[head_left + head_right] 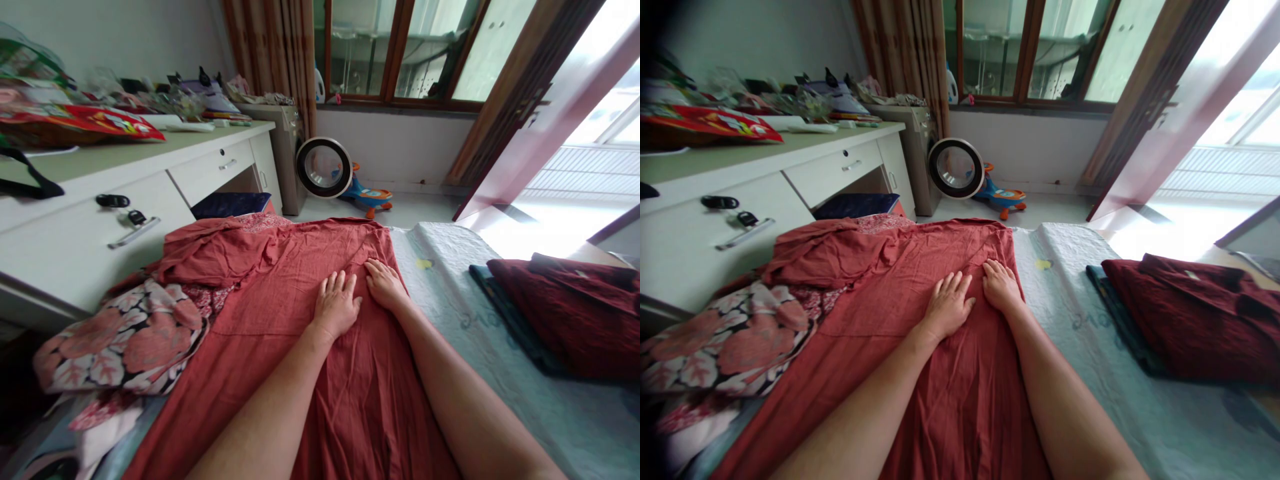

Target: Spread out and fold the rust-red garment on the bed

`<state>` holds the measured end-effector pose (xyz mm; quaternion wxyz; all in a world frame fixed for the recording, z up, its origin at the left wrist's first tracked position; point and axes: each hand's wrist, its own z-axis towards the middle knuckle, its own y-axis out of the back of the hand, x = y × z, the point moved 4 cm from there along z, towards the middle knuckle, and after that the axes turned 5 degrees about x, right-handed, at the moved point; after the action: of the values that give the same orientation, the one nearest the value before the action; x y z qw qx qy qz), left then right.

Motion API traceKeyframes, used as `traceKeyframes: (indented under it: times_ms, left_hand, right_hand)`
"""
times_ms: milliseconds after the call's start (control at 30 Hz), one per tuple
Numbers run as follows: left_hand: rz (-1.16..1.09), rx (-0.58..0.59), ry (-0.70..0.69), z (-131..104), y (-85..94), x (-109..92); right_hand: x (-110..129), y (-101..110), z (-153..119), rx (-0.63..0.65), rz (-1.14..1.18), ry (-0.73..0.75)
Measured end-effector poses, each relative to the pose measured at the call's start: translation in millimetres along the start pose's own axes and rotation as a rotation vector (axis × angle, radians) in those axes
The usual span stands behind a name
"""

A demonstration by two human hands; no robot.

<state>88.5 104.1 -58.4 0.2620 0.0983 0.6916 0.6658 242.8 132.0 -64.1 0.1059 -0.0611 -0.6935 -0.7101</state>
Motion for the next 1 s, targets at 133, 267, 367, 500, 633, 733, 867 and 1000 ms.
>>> traceKeyframes:
  times_ms: [133, 267, 367, 500, 633, 733, 867, 1000]
  left_hand:
    - [0.011, -0.047, -0.092, -0.1, 1.0, -4.1]
    - [-0.015, -0.021, -0.161, 1.6, -1.6, -6.1]
    - [-0.031, 0.011, -0.141, 2.7, -3.3, -5.2]
    - [-0.035, 0.012, -0.106, 2.9, -3.1, -5.3]
    - [-0.053, 0.009, -0.084, 2.5, -3.8, -5.5]
    - [-0.077, -0.011, -0.075, 2.5, -4.0, -4.7]
    - [-0.099, -0.040, -0.089, 2.7, -3.2, -4.4]
    - [-0.106, -0.045, -0.089, 2.6, -2.1, -4.5]
  right_hand:
    - [-4.6, -2.4, 1.1, 0.054, -0.039, -0.096]
    - [-8.9, -0.6, 0.9, 0.069, -0.046, -0.177]
    - [-12.0, 0.8, 0.2, 0.060, -0.049, -0.214]
    - [-10.8, 5.8, -2.7, -0.021, -0.055, -0.204]
    - [3.0, 11.6, -1.9, -0.174, 0.012, 0.064]
    - [9.2, 5.9, 2.8, -0.152, 0.117, 0.228]
    - [7.3, -5.2, 9.0, -0.065, 0.130, 0.272]
    - [5.3, -7.8, 9.4, -0.004, 0.067, 0.246]
